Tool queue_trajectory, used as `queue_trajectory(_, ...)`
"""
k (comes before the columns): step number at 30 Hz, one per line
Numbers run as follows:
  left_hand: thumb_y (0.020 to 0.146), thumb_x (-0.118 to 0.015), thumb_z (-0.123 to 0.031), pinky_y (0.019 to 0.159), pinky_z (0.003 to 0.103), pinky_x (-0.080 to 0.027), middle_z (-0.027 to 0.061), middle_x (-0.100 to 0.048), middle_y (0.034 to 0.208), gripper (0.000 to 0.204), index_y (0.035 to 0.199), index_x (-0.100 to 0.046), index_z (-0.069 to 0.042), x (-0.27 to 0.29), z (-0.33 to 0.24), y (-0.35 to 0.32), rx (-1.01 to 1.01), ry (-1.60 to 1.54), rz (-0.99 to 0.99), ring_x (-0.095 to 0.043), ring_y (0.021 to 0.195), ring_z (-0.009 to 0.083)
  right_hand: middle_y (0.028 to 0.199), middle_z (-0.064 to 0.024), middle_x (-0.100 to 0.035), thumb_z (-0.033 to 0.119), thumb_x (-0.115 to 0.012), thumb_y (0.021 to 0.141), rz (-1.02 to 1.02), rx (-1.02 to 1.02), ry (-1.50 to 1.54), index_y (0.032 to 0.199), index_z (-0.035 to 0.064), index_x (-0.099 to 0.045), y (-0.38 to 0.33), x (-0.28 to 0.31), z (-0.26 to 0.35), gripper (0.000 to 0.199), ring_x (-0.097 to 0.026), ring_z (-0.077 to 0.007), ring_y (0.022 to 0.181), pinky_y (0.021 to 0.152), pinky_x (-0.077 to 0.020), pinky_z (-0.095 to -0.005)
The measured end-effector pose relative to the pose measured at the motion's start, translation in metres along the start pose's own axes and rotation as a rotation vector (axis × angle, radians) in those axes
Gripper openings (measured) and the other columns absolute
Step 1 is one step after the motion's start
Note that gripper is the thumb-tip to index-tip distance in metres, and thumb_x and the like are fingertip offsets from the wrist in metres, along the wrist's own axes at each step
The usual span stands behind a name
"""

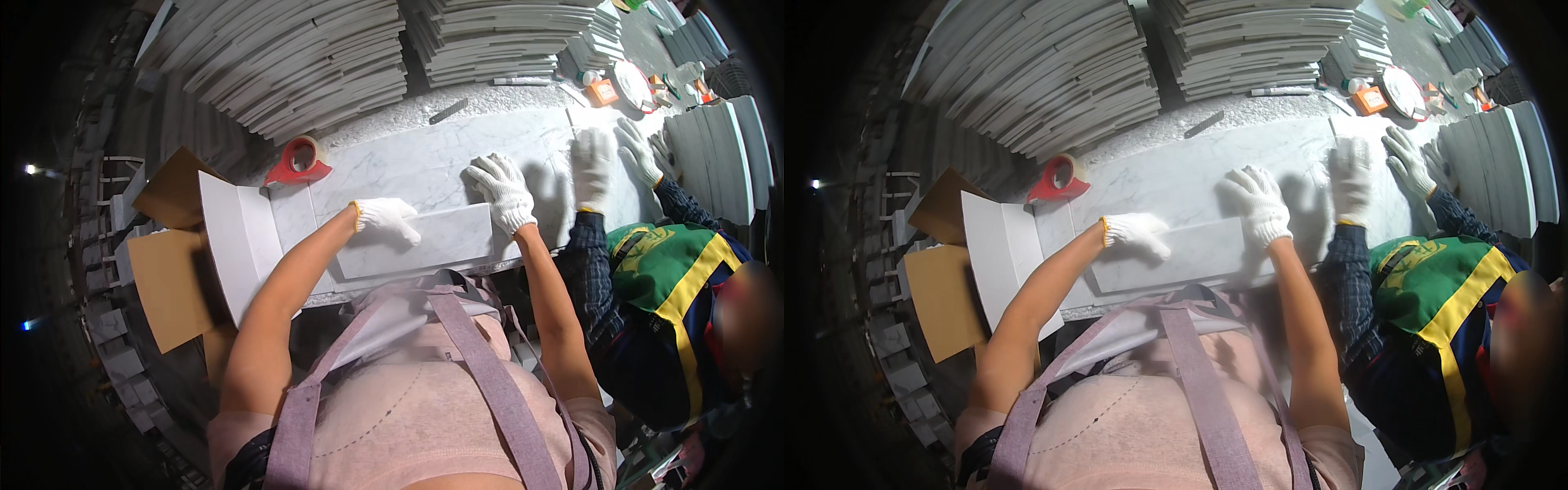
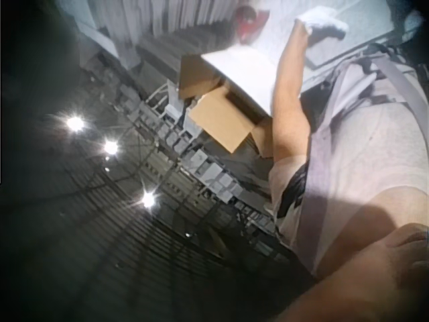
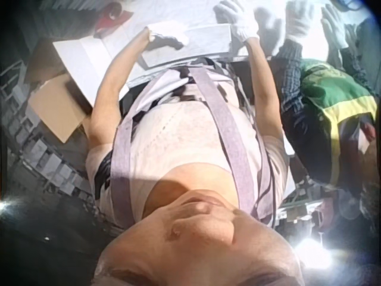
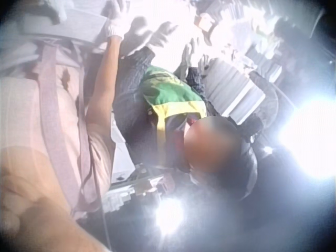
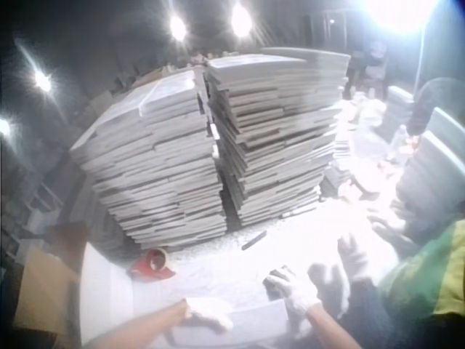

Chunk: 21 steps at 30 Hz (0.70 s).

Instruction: The person assembles white cardboard boxes by folding flaps and sealing them with a handheld tape dispenser. They place finished boxes onto a wooden pallet and handle bubble wrap and cardboard pieces on a workbench.

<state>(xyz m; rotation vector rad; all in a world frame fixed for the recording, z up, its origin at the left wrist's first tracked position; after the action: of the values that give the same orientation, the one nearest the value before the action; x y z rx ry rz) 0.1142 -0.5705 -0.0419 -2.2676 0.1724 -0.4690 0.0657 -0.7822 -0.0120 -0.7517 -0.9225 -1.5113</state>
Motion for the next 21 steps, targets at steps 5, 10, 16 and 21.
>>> queue_trajectory(5,0.084,-0.074,-0.038,0.069,0.038,-0.054,0.0151,-0.075,0.082,0.040,0.095,-0.076,0.001,0.018,-0.002,0.001,-0.004,-0.015,-0.021,-0.069,0.073,0.0205,0.145,-0.0064,-0.062,0.015,-0.066,0.096,0.004,0.000,-0.050,0.136,0.0208,-0.069,0.002,0.008,0.006,0.041,-0.051,-0.0348,0.140,0.122,-0.0375,-0.0495)
queue_trajectory(10,0.082,-0.073,-0.038,0.069,0.038,-0.054,0.0159,-0.075,0.082,0.040,0.095,-0.076,0.000,0.029,0.001,0.000,0.059,0.094,0.026,-0.069,0.073,0.0214,0.138,-0.0043,-0.063,0.005,-0.057,0.089,-0.121,0.022,-0.019,0.119,0.0197,-0.072,0.003,0.018,0.015,0.036,-0.052,-0.0357,0.134,0.119,-0.0393,-0.0466)
queue_trajectory(16,0.083,-0.074,-0.039,0.069,0.037,-0.052,0.0142,-0.075,0.084,0.040,0.094,-0.076,-0.001,0.040,0.010,-0.004,0.035,0.013,-0.168,-0.069,0.075,0.0205,0.136,-0.0036,-0.065,0.008,-0.062,0.091,-0.063,0.026,0.015,0.118,0.0208,-0.073,0.008,0.022,0.014,0.032,-0.054,-0.0340,0.133,0.116,-0.0425,-0.0471)
queue_trajectory(21,0.085,-0.077,-0.041,0.075,0.035,-0.054,0.0097,-0.075,0.085,0.040,0.095,-0.076,-0.002,0.044,0.022,-0.003,0.042,-0.160,-0.147,-0.068,0.080,0.0182,0.141,-0.0065,-0.064,0.012,-0.063,0.096,0.000,0.020,-0.055,0.133,0.0215,-0.070,0.010,0.016,0.012,0.038,-0.054,-0.0350,0.137,0.119,-0.0410,-0.0492)
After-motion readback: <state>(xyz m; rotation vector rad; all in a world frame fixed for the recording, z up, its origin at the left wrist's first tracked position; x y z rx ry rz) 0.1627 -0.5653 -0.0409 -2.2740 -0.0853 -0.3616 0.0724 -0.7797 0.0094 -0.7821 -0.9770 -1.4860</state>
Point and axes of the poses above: each hand's wrist, its own y-axis towards the middle knuckle, its own x-axis out of the back of the hand, z = x × y, the point moved 10 cm from there along y, towards the middle knuckle
